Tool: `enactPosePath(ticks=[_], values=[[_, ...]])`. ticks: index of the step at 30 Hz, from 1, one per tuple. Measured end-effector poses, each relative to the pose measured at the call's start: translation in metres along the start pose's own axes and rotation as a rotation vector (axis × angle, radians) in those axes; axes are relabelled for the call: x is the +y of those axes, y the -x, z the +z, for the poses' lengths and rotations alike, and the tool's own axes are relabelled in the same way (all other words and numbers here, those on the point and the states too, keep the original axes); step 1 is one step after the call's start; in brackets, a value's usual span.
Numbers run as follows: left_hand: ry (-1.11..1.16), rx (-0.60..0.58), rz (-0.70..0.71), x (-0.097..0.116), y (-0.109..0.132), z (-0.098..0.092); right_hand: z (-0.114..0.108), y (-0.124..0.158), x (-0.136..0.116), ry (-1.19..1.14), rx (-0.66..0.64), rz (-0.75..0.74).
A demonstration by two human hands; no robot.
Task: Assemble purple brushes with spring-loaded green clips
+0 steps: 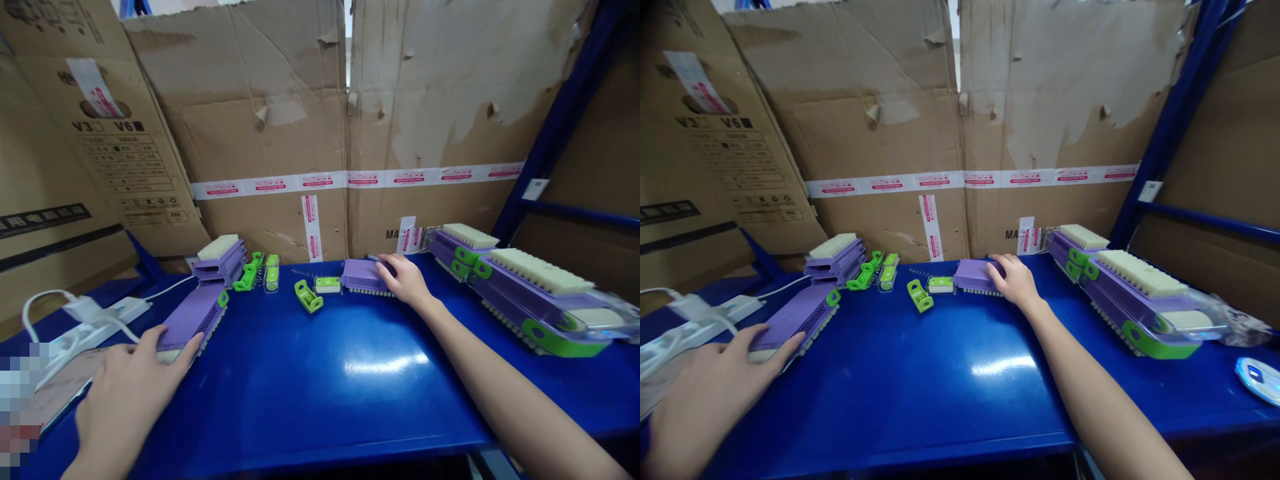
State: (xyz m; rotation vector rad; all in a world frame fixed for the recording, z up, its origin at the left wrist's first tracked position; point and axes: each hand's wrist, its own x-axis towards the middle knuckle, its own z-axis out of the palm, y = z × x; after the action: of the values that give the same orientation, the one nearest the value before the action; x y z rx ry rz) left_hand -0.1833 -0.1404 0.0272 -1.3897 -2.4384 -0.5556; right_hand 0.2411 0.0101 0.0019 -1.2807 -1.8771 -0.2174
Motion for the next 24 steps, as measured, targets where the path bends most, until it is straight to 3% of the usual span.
enactPosePath(ticks=[4, 7, 9, 11, 15, 17, 19, 21, 24], values=[[-0.262, -0.122, -0.087, 0.029, -0.006, -0.011, 0.0, 0.0, 0.0, -0.014, -0.001, 0.004], [-0.302, -0.165, -0.083, 0.036, -0.009, -0.013, 0.001, 0.0, 0.001, -0.019, -0.004, 0.008], [-0.313, -0.142, -0.051, 0.036, -0.009, -0.012, 0.001, -0.001, 0.001, -0.018, -0.005, 0.014], [-0.34, -0.035, 0.005, 0.035, -0.008, -0.011, 0.002, -0.001, 0.002, -0.019, -0.009, 0.018], [-0.255, 0.292, 0.242, 0.046, -0.009, -0.01, 0.002, -0.001, 0.002, -0.022, -0.016, 0.012], [-0.115, 0.343, 0.4, 0.063, -0.011, -0.01, 0.001, -0.001, 0.001, -0.014, -0.017, 0.014], [0.02, 0.298, 0.565, 0.088, -0.014, -0.006, 0.001, -0.001, 0.001, -0.001, -0.021, 0.018], [0.114, 0.173, 0.75, 0.116, -0.014, 0.002, 0.001, -0.001, 0.0, 0.016, -0.028, 0.02], [0.127, 0.015, 0.92, 0.155, -0.011, 0.024, 0.001, -0.001, -0.003, 0.056, -0.026, 0.034]])
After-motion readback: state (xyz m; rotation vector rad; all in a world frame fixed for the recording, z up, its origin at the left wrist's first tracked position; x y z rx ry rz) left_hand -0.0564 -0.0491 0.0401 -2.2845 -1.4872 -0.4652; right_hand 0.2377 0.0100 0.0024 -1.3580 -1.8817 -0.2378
